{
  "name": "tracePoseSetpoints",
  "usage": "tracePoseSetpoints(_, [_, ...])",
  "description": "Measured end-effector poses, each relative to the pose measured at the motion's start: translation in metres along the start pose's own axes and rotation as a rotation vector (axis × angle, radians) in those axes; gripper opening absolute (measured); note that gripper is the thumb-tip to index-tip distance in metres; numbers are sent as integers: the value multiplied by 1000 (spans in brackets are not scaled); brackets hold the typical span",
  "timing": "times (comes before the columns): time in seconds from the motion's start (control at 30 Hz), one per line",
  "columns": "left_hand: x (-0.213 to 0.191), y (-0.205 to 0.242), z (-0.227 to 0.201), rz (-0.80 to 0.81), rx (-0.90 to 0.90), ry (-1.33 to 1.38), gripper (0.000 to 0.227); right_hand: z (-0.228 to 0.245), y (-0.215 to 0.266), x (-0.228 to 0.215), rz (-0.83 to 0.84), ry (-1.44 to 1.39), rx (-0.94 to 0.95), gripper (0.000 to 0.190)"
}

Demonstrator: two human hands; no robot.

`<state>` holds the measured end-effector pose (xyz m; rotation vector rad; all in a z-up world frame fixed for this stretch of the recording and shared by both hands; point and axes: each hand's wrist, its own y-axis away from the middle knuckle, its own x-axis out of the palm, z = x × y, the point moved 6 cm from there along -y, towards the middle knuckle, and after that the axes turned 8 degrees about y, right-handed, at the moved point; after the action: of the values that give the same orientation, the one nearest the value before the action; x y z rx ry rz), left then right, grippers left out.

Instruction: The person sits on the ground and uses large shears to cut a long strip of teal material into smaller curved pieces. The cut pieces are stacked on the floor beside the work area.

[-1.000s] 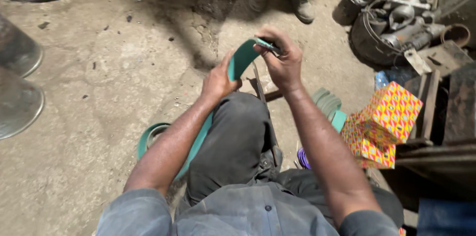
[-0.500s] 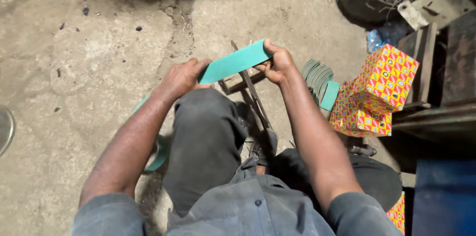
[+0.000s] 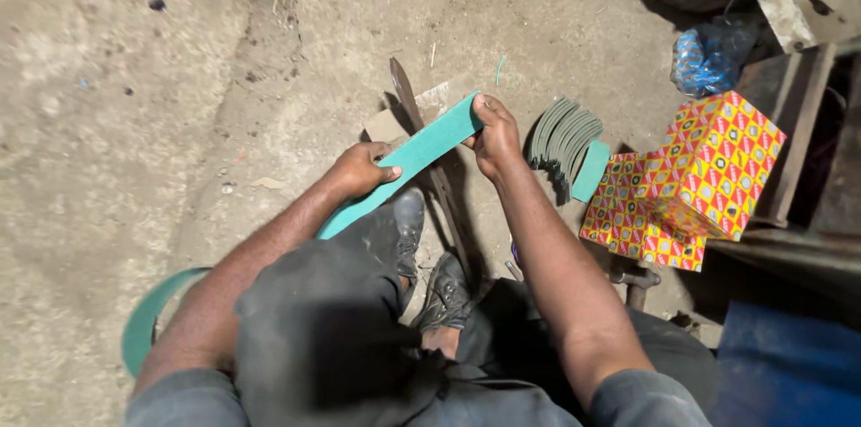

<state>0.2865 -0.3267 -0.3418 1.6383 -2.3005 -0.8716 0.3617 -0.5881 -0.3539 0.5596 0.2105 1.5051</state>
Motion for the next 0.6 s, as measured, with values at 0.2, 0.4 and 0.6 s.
tracePoseSetpoints(0.2, [-10, 8, -33, -26, 69, -238, 45, -42, -14, -24, 63, -292, 182, 30])
tracePoseSetpoints(0.4, [-27, 16, -68, 68, 49, -291, 41, -56, 12, -22, -53, -152, 334, 46])
tracePoseSetpoints(0.6, [-79, 8, -105, -175, -69, -10, 38, -113, 140, -31, 14, 1335, 240, 56])
